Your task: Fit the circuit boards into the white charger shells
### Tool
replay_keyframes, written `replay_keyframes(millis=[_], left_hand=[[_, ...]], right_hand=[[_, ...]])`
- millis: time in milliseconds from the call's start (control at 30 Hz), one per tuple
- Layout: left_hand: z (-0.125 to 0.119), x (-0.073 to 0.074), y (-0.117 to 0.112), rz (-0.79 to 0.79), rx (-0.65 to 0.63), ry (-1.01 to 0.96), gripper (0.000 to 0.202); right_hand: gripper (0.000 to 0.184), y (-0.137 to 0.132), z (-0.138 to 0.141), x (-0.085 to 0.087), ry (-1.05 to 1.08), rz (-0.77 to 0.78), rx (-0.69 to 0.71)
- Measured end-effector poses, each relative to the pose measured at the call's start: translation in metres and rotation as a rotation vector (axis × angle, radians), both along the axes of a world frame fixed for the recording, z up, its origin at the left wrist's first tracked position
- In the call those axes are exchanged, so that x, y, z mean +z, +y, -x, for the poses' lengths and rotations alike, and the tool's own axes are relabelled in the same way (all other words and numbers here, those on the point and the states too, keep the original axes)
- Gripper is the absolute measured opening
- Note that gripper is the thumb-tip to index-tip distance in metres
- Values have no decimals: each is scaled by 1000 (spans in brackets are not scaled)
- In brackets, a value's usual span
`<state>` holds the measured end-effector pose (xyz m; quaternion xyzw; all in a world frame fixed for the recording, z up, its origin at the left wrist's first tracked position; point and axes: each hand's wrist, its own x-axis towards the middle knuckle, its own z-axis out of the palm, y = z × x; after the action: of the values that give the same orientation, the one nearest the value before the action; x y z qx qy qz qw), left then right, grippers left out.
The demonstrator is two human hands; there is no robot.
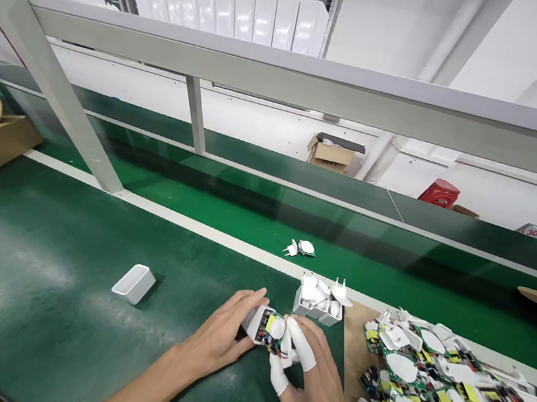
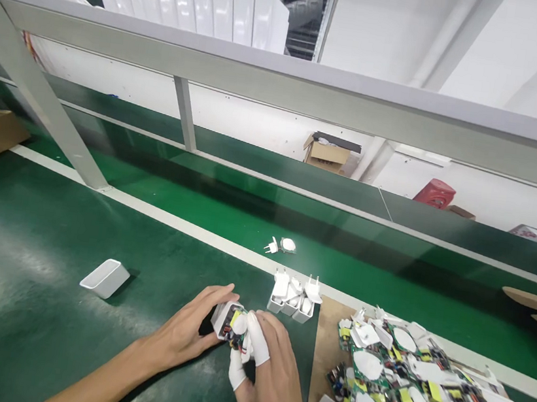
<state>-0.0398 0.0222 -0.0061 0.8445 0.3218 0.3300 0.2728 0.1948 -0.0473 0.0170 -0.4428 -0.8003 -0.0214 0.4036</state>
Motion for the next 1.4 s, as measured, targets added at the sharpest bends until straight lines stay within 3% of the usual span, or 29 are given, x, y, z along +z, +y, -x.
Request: replay_keyframes(millis=[500,1400], left_hand=[[0,1,-1,10,4,21,81],[-3,-1,-1,29,-3,1,82]], right_hand=[[66,4,1,-5,-10,-29,-1],[63,1,-1,-3,21,88,-2]])
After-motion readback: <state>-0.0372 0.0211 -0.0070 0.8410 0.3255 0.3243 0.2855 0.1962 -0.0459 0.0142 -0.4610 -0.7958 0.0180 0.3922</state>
